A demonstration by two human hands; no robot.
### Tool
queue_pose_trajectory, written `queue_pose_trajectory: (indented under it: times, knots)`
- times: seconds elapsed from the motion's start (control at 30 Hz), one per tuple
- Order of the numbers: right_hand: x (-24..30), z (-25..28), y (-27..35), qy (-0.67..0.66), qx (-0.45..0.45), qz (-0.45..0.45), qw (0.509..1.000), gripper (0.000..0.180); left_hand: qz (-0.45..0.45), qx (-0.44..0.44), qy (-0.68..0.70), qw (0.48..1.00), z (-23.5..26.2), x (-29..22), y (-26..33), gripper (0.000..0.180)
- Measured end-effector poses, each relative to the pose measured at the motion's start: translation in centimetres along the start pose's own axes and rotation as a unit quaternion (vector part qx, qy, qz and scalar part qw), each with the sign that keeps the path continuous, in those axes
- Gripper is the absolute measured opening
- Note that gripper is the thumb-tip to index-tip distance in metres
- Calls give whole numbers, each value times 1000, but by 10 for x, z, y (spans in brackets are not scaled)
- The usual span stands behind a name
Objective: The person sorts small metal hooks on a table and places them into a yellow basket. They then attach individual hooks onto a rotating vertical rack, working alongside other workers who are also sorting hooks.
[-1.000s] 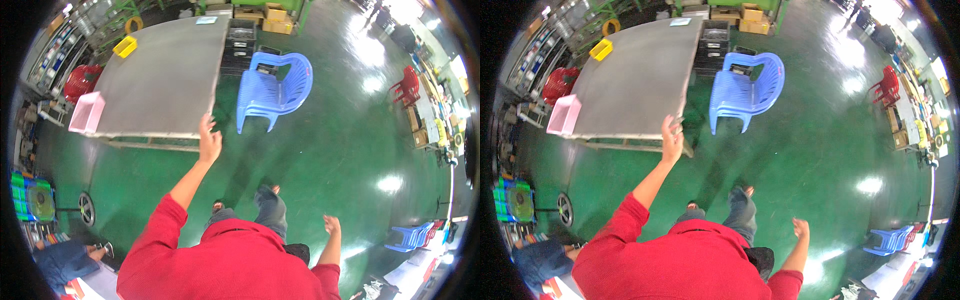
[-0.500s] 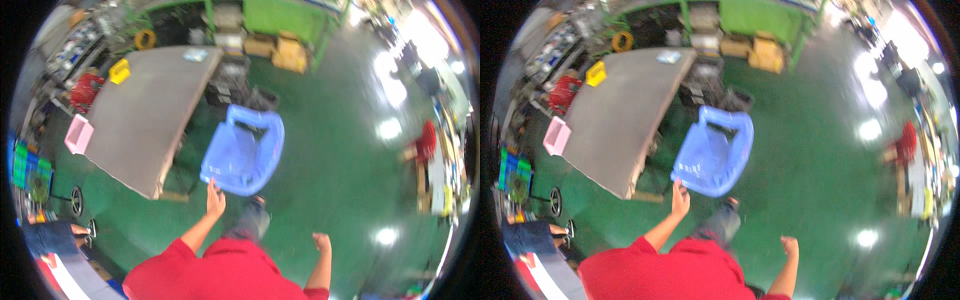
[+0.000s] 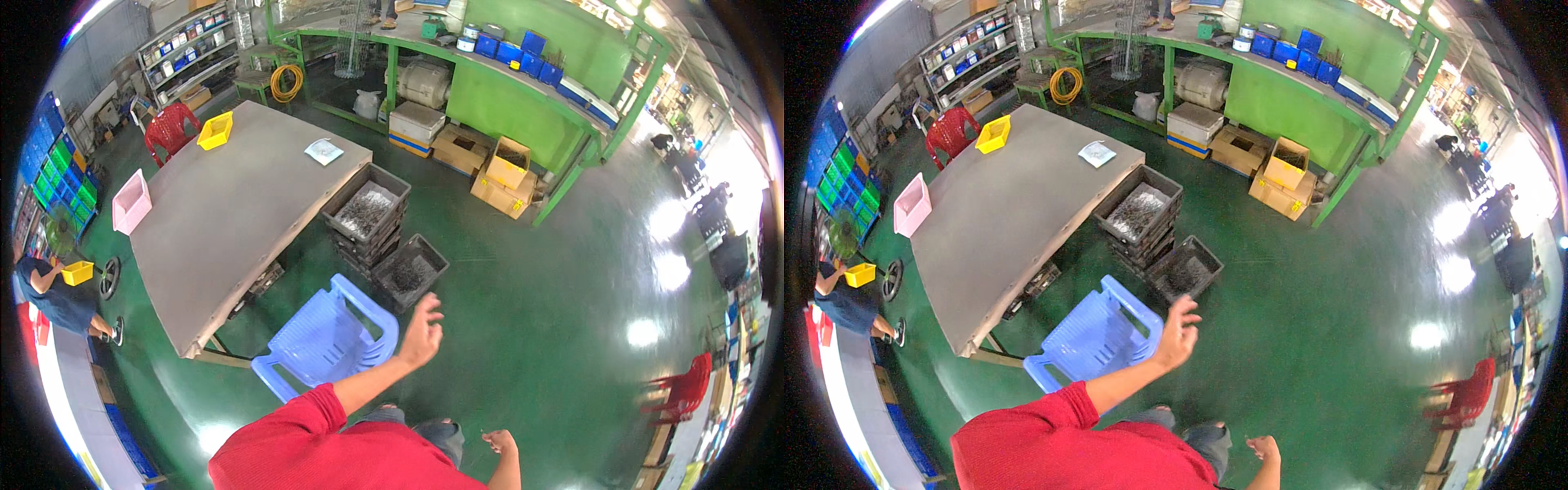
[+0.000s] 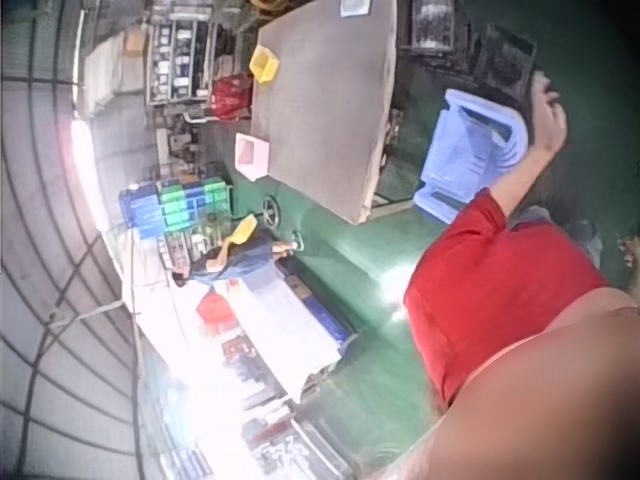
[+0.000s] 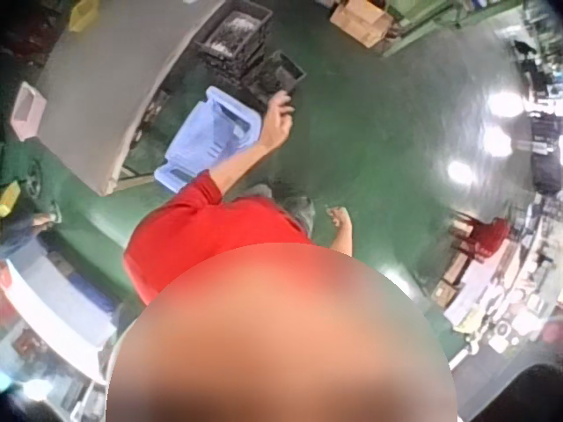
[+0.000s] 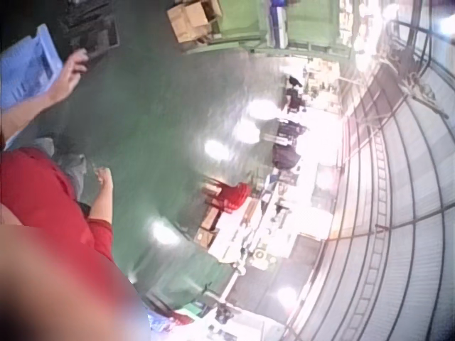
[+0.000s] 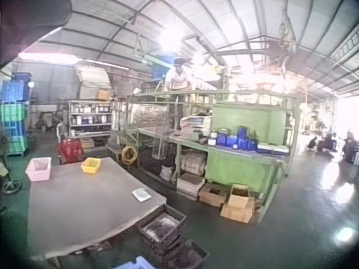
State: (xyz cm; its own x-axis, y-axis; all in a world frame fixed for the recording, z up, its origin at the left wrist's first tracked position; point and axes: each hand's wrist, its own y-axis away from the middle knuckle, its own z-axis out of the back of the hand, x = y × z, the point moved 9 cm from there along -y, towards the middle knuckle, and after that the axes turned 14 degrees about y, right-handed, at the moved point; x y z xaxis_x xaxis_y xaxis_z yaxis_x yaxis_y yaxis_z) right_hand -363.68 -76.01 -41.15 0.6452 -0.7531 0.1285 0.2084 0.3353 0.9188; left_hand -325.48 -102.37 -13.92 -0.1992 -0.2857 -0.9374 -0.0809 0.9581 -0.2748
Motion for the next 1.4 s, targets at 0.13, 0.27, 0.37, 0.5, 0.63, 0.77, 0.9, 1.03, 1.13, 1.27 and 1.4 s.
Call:
queue_pose_trajectory:
  times: [0.13, 0.27, 0.37, 0.5, 0.63, 0.77, 0.9, 1.03, 1.13, 1.27, 1.4]
  knots:
    - [-15, 106, -107, 197, 58, -21, 978, 39, -2, 151, -88, 985, -106, 38, -33, 64]
    - [2, 233, -232, 148, 42, 53, 987, 34, 97, 104, -125, 982, -132, 139, -67, 62]
    - [111, 292, -256, 525, -9, 276, 805, 24, 183, 37, -125, 974, -133, 194, -97, 64]
    - [249, 370, -273, 492, -22, 212, 844, 38, 159, 90, -216, 959, -135, 250, -163, 58]
    - [417, 395, -317, 356, -56, 285, 888, 27, 195, 99, -362, 906, -87, 376, -221, 45]
    - [506, 366, -391, 166, -19, 306, 937, 20, 388, 128, -434, 803, -25, 506, -256, 25]
    - [542, 310, -476, 25, 155, 197, 968, 16, 505, 122, -477, 709, 28, 623, -270, 45]
    - [556, 271, -551, -44, 177, 135, 974, 16, 465, 108, -558, 678, 53, 714, -251, 68]
    - [552, 256, -603, -87, 167, 117, 975, 17, 479, 103, -585, 647, 66, 764, -222, 67]
    - [544, 241, -657, -165, 172, 133, 962, 17, 399, 102, -624, 664, 94, 790, -213, 17]
    - [535, 243, -691, -286, 161, 146, 933, 16, 339, 98, -599, 719, 97, 747, -238, 13]
